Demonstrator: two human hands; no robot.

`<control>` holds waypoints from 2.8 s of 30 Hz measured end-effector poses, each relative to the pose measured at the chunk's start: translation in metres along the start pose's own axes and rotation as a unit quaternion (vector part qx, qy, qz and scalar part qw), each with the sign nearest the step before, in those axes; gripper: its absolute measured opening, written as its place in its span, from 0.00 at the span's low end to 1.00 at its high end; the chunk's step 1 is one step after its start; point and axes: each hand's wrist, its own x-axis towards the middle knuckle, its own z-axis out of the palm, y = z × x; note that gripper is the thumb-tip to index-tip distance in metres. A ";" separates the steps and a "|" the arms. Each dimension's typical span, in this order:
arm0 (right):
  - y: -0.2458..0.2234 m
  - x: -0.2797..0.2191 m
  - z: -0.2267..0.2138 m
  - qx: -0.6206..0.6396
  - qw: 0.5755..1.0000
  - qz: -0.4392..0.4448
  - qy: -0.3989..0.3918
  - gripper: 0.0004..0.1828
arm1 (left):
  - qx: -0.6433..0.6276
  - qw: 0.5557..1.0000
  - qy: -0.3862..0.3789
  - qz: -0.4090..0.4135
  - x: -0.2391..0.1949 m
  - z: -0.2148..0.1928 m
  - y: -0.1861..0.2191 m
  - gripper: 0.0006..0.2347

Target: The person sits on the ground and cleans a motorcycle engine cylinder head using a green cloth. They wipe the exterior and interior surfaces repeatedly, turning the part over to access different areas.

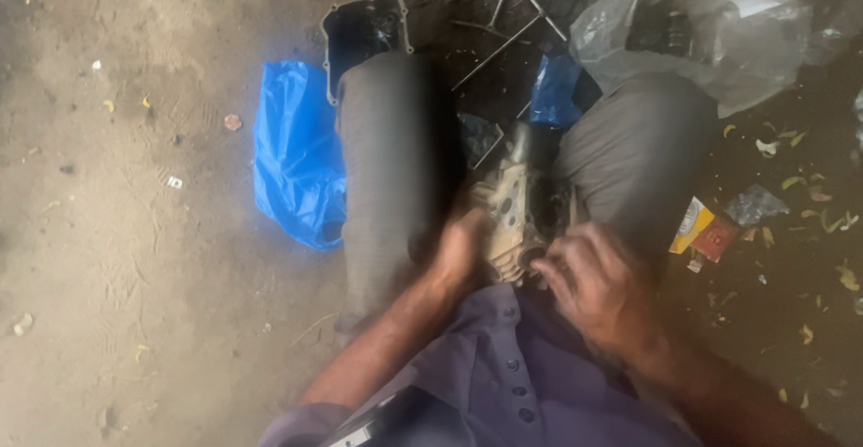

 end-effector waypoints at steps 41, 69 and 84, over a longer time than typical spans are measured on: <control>-0.009 -0.004 -0.006 0.733 0.560 0.335 0.190 0.15 | 0.139 0.847 0.003 0.513 -0.036 0.063 0.072 0.34; 0.008 -0.003 0.014 0.815 0.367 0.373 0.249 0.16 | 0.402 0.460 -0.020 0.791 -0.046 0.083 0.112 0.21; 0.007 -0.012 -0.016 0.801 0.509 0.301 0.100 0.21 | 0.038 0.931 0.089 0.352 -0.039 0.077 0.097 0.31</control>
